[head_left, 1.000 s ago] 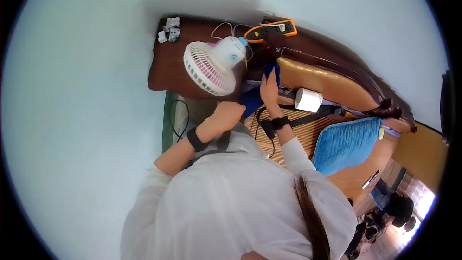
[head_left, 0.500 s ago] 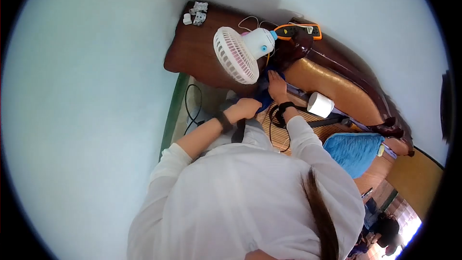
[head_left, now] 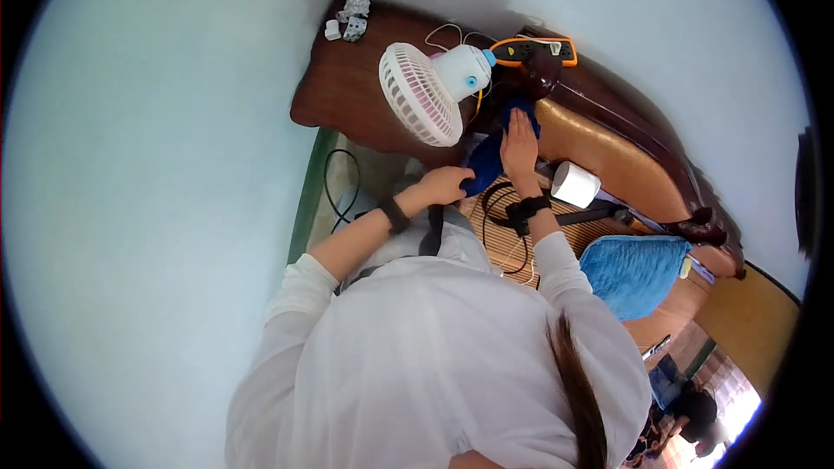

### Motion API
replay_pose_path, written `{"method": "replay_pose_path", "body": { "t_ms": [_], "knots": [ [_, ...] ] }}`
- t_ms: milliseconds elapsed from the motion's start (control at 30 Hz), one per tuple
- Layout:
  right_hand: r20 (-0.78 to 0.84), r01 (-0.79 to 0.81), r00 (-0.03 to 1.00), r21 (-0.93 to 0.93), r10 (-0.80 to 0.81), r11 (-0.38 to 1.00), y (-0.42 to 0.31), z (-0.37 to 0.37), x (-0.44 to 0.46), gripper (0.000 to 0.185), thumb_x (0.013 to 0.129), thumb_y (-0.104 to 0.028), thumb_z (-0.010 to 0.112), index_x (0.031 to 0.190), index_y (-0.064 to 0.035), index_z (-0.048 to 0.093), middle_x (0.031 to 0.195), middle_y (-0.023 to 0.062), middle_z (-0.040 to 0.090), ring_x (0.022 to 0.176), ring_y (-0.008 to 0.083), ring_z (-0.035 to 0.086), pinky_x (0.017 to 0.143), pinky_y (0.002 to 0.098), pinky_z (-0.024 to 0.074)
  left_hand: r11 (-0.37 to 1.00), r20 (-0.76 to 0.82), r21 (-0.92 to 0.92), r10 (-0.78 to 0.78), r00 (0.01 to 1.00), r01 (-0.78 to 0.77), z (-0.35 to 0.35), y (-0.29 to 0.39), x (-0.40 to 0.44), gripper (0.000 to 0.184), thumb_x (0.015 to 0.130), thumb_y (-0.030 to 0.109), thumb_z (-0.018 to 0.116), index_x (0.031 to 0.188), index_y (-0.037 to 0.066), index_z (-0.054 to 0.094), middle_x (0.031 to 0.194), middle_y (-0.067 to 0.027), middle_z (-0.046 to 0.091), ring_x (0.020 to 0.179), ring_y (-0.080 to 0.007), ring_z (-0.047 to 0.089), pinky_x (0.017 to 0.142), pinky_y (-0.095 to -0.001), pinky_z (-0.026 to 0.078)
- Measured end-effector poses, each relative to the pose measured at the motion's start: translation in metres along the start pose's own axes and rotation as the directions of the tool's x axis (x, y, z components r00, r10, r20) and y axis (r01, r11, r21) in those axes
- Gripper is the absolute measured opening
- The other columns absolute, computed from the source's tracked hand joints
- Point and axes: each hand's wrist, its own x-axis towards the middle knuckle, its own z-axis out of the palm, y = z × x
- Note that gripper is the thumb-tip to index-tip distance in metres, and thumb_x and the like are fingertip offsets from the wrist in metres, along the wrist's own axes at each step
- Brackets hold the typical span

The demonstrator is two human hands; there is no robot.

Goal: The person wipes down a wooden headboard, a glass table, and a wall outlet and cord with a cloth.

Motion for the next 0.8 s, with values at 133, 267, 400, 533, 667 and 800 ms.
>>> {"method": "replay_pose_path", "body": {
  "t_ms": [133, 267, 400, 533, 667, 800],
  "knots": [
    [0.042, -0.084, 0.996, 0.030, 0.082, 0.996, 0.006, 0.022, -0.010, 0.047, 0.085, -0.011, 0.046, 0.129, 0.0033, 0.037, 0.131, 0.0190, 0.041, 0.121, 0.0320, 0.040, 0.102, 0.0370, 0.0315, 0.997, 0.011, 0.079, -0.020, 1.000, 0.019, 0.006, 0.002, 0.008, 0.041, 0.072, 0.014, 0.059, 0.112, 0.006, 0.055, 0.106, -0.0168, 0.059, 0.097, -0.0338, 0.055, 0.083, -0.0391, 0.044],
    [0.016, -0.249, 0.968, 0.184, 0.250, 0.951, -0.014, 0.026, -0.015, 0.046, 0.086, -0.012, 0.046, 0.128, 0.0052, 0.037, 0.131, 0.0195, 0.042, 0.121, 0.0322, 0.040, 0.103, 0.0375, 0.0303, 0.989, 0.079, 0.147, -0.033, 0.996, 0.021, 0.011, -0.006, 0.006, 0.041, 0.072, 0.013, 0.059, 0.112, 0.006, 0.055, 0.107, -0.0167, 0.059, 0.098, -0.0335, 0.055, 0.083, -0.0395, 0.045],
    [-0.063, -0.067, 0.996, 0.028, 0.068, 0.997, -0.019, 0.008, 0.000, 0.046, 0.087, -0.013, 0.045, 0.128, 0.0064, 0.035, 0.131, 0.0209, 0.041, 0.122, 0.0329, 0.039, 0.103, 0.0387, 0.0291, 0.991, 0.012, 0.132, -0.034, 0.999, 0.032, 0.004, 0.001, 0.000, 0.040, 0.072, 0.012, 0.058, 0.111, 0.006, 0.056, 0.104, -0.0169, 0.060, 0.095, -0.0343, 0.056, 0.081, -0.0405, 0.046],
    [-0.058, -0.151, 0.986, 0.061, 0.154, 0.987, -0.009, 0.023, -0.008, 0.045, 0.087, -0.012, 0.046, 0.127, 0.0066, 0.037, 0.130, 0.0215, 0.041, 0.122, 0.0333, 0.039, 0.104, 0.0392, 0.0286, 0.990, -0.032, 0.140, -0.005, 0.999, 0.009, 0.005, 0.009, 0.002, 0.037, 0.071, 0.011, 0.057, 0.108, 0.007, 0.057, 0.100, -0.0178, 0.060, 0.091, -0.0354, 0.057, 0.078, -0.0417, 0.046],
    [-0.056, -0.210, 0.974, 0.113, 0.217, 0.971, -0.006, 0.030, -0.015, 0.044, 0.087, -0.011, 0.046, 0.126, 0.0073, 0.038, 0.129, 0.0216, 0.043, 0.121, 0.0335, 0.039, 0.104, 0.0391, 0.0278, 0.991, -0.008, 0.137, -0.010, 1.000, 0.011, 0.008, 0.003, 0.002, 0.036, 0.070, 0.010, 0.057, 0.106, 0.007, 0.057, 0.097, -0.0182, 0.061, 0.090, -0.0357, 0.057, 0.076, -0.0427, 0.046],
    [-0.102, -0.060, 0.993, 0.033, 0.063, 0.998, -0.011, -0.001, 0.001, 0.043, 0.088, -0.012, 0.046, 0.126, 0.0077, 0.038, 0.129, 0.0213, 0.043, 0.121, 0.0340, 0.039, 0.105, 0.0389, 0.0274, 0.993, -0.033, 0.119, 0.002, 0.999, 0.002, 0.009, 0.002, 0.002, 0.035, 0.071, 0.009, 0.056, 0.106, 0.007, 0.057, 0.095, -0.0175, 0.061, 0.089, -0.0356, 0.057, 0.076, -0.0429, 0.046]
  ]
}}
